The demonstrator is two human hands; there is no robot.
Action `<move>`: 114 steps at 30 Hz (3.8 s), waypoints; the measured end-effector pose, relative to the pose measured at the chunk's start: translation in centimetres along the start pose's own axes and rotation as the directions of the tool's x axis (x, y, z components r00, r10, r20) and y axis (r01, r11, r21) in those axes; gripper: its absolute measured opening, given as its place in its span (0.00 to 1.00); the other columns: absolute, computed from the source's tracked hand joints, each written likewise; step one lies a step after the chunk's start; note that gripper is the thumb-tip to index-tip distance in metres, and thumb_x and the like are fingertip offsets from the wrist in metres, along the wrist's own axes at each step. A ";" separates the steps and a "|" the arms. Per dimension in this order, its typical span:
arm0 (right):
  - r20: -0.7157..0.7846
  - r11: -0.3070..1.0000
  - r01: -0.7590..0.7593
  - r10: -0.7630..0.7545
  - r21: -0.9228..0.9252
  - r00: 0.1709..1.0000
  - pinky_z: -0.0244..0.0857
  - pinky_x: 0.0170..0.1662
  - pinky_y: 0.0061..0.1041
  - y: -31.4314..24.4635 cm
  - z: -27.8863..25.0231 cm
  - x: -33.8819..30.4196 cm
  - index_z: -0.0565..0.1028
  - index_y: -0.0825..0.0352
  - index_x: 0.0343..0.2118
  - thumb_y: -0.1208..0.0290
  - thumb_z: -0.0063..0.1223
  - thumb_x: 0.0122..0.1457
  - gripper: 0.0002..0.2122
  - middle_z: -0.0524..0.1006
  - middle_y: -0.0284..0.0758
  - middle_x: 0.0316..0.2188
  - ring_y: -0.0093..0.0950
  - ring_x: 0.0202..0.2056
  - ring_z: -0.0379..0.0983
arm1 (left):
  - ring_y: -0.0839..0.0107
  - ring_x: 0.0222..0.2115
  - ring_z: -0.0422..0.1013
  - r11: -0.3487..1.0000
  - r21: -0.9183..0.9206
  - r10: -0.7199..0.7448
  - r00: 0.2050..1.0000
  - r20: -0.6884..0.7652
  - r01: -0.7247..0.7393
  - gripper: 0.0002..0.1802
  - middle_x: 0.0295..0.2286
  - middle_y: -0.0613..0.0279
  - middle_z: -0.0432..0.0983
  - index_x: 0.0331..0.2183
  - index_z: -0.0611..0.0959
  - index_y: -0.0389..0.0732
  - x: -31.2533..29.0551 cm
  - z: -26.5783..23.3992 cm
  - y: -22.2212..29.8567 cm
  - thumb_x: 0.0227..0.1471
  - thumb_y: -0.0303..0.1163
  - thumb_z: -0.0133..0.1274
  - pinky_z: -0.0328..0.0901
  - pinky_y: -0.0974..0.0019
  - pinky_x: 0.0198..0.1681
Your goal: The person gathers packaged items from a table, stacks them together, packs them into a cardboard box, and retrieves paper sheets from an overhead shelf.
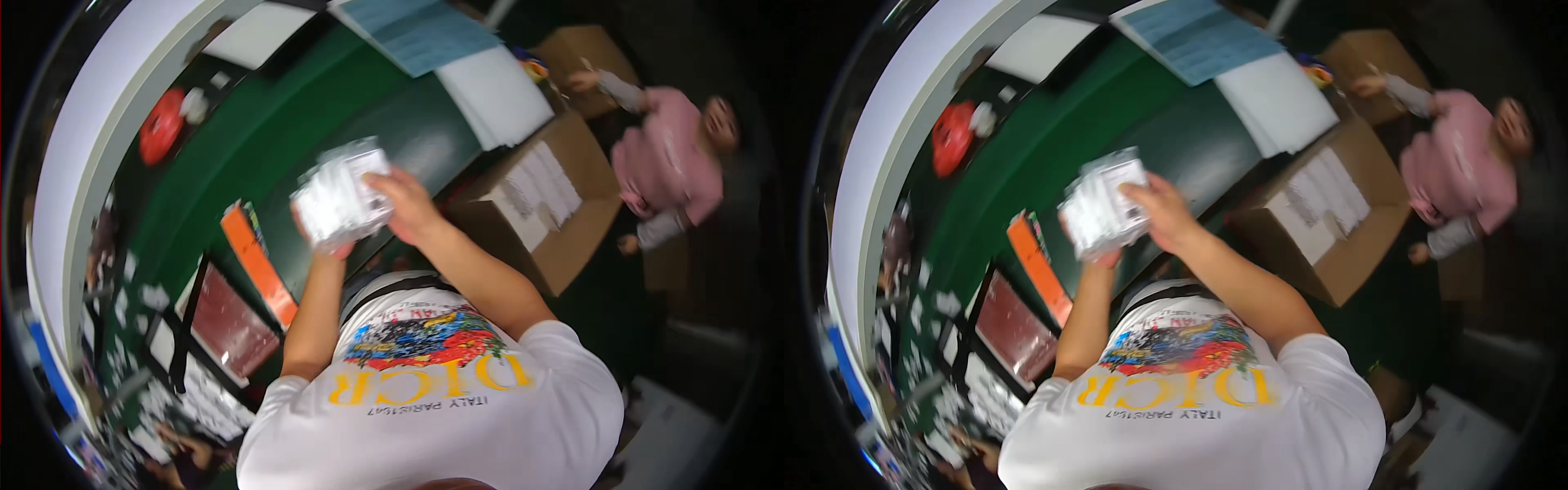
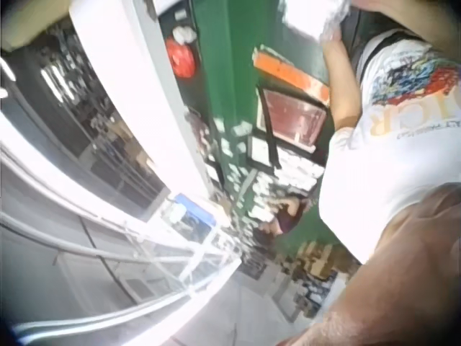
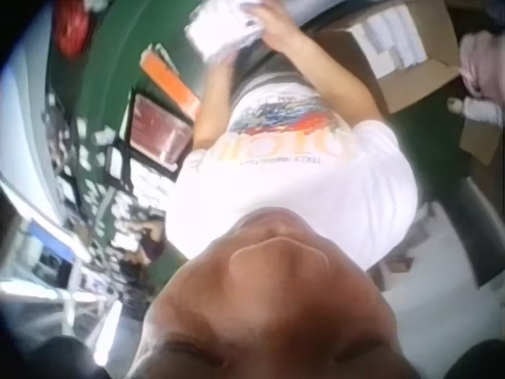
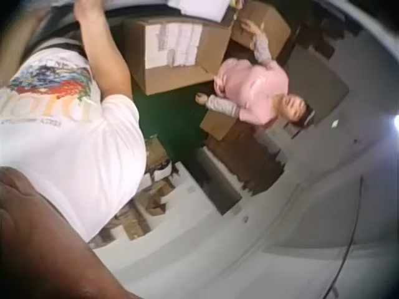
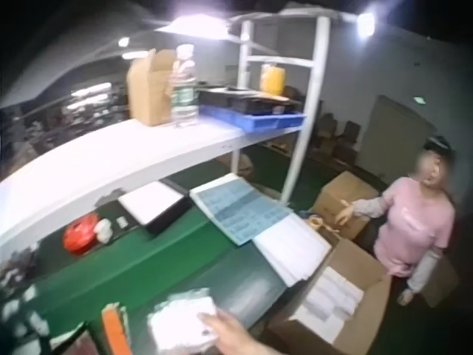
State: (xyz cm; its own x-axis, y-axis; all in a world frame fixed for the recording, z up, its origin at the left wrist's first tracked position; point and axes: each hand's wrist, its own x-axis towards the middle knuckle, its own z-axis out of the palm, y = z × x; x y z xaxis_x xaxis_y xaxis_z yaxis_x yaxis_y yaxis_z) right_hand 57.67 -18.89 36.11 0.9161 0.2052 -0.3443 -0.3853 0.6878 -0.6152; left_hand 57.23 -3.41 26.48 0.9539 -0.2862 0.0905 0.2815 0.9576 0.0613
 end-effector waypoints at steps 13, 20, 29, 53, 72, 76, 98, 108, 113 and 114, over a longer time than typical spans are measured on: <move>-0.069 0.985 0.160 -0.165 -0.068 0.984 0.66 0.52 0.28 1.9 -0.2 0.5 0.72 0.72 0.50 0.71 0.54 0.60 0.17 0.77 0.37 0.44 0.26 0.46 0.74 | 0.51 0.61 0.56 0.961 0.045 -0.271 0.962 -0.025 0.271 0.46 0.61 0.53 0.59 0.62 0.64 0.43 1.6 -0.2 1.6 0.54 0.69 0.36 0.52 0.43 0.64; -0.145 0.961 0.271 -0.276 -0.054 0.950 0.59 0.59 0.28 3.3 -0.6 -0.4 0.63 0.73 0.59 0.68 0.52 0.61 0.26 0.71 0.39 0.53 0.27 0.54 0.66 | 0.57 0.58 0.61 0.951 0.158 -0.213 0.932 -0.292 0.267 0.38 0.57 0.57 0.65 0.59 0.68 0.43 2.1 -1.7 0.2 0.60 0.62 0.34 0.55 0.50 0.62; -0.118 0.963 0.268 -0.264 0.017 0.957 0.53 0.63 0.30 1.8 -0.5 0.2 0.52 0.77 0.64 0.66 0.55 0.60 0.35 0.66 0.43 0.59 0.31 0.60 0.61 | 0.56 0.58 0.61 0.939 0.081 -0.314 0.928 -0.199 0.335 0.37 0.57 0.59 0.66 0.59 0.68 0.47 3.6 0.6 -0.5 0.60 0.63 0.36 0.56 0.49 0.62; 0.455 0.704 -0.497 0.271 0.507 0.848 0.50 0.57 0.70 -1.3 -12.2 2.0 0.63 0.62 0.62 0.54 0.41 0.62 0.27 0.66 0.43 0.61 0.50 0.61 0.60 | 0.70 0.39 0.74 0.180 0.976 0.516 0.833 -0.200 0.123 0.17 0.41 0.58 0.77 0.48 0.77 0.36 5.2 -0.9 -3.0 0.63 0.37 0.45 0.69 0.65 0.45; 0.044 0.883 -0.080 0.112 -0.462 0.993 0.63 0.55 0.31 -0.9 -14.0 4.1 0.68 0.71 0.55 0.67 0.58 0.56 0.25 0.72 0.40 0.50 0.30 0.51 0.69 | 0.57 0.63 0.51 0.155 0.875 -0.017 0.887 -0.462 0.459 0.52 0.62 0.48 0.52 0.65 0.49 0.35 4.8 -1.2 -5.5 0.51 0.47 0.58 0.46 0.59 0.65; 0.050 0.951 -0.182 0.201 -0.252 0.978 0.58 0.60 0.32 -0.7 -14.6 4.1 0.54 0.70 0.64 0.69 0.60 0.54 0.36 0.64 0.44 0.57 0.32 0.57 0.63 | 0.59 0.62 0.53 0.361 0.856 -0.037 0.923 -0.383 0.370 0.48 0.60 0.52 0.56 0.65 0.51 0.40 4.2 -4.0 -6.0 0.51 0.44 0.56 0.45 0.58 0.65; 0.008 -0.500 -0.171 -0.335 -0.849 0.942 0.57 0.52 0.55 4.1 -10.4 12.9 0.52 0.65 0.66 0.53 0.70 0.40 0.51 0.50 0.54 0.63 0.53 0.62 0.49 | 0.48 0.66 0.45 -0.469 0.865 0.186 0.978 -0.098 0.176 0.52 0.66 0.46 0.42 0.65 0.52 0.39 6.5 -11.9 -1.7 0.43 0.23 0.62 0.51 0.56 0.65; -0.082 -0.584 -0.177 -0.186 -0.792 0.979 0.58 0.53 0.58 2.5 -10.3 12.8 0.50 0.66 0.67 0.41 0.54 0.51 0.47 0.49 0.56 0.64 0.54 0.63 0.50 | 0.36 0.64 0.42 -0.448 0.894 0.111 0.993 0.034 0.019 0.68 0.65 0.40 0.30 0.66 0.49 0.48 5.0 -10.7 -5.3 0.29 0.34 0.74 0.54 0.47 0.63; 0.002 -0.521 0.069 0.129 -0.851 0.992 0.61 0.59 0.43 -2.4 -13.7 13.3 0.50 0.66 0.67 0.45 0.60 0.48 0.48 0.50 0.58 0.64 0.54 0.60 0.59 | 0.36 0.64 0.43 -0.549 0.836 0.081 0.995 0.054 -0.001 0.62 0.65 0.41 0.31 0.65 0.55 0.50 6.3 -10.7 -5.8 0.30 0.31 0.72 0.54 0.47 0.63; 0.071 -0.496 0.184 0.238 -0.849 0.969 0.63 0.58 0.41 -3.6 -14.0 13.2 0.51 0.67 0.66 0.47 0.63 0.46 0.49 0.51 0.58 0.64 0.54 0.58 0.62 | 0.36 0.64 0.43 -0.547 0.837 0.093 0.994 0.050 0.009 0.62 0.65 0.41 0.31 0.65 0.55 0.50 6.5 -10.4 -5.7 0.30 0.31 0.72 0.54 0.47 0.63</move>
State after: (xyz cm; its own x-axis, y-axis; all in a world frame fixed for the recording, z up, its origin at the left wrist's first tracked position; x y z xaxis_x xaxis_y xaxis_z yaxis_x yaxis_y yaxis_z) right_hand 69.59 -28.43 23.85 0.8034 0.4118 -0.4301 0.2655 -0.8943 -0.3603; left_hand 62.93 -10.39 16.42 0.9695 -0.1970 0.1459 -0.2329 -0.5541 0.7992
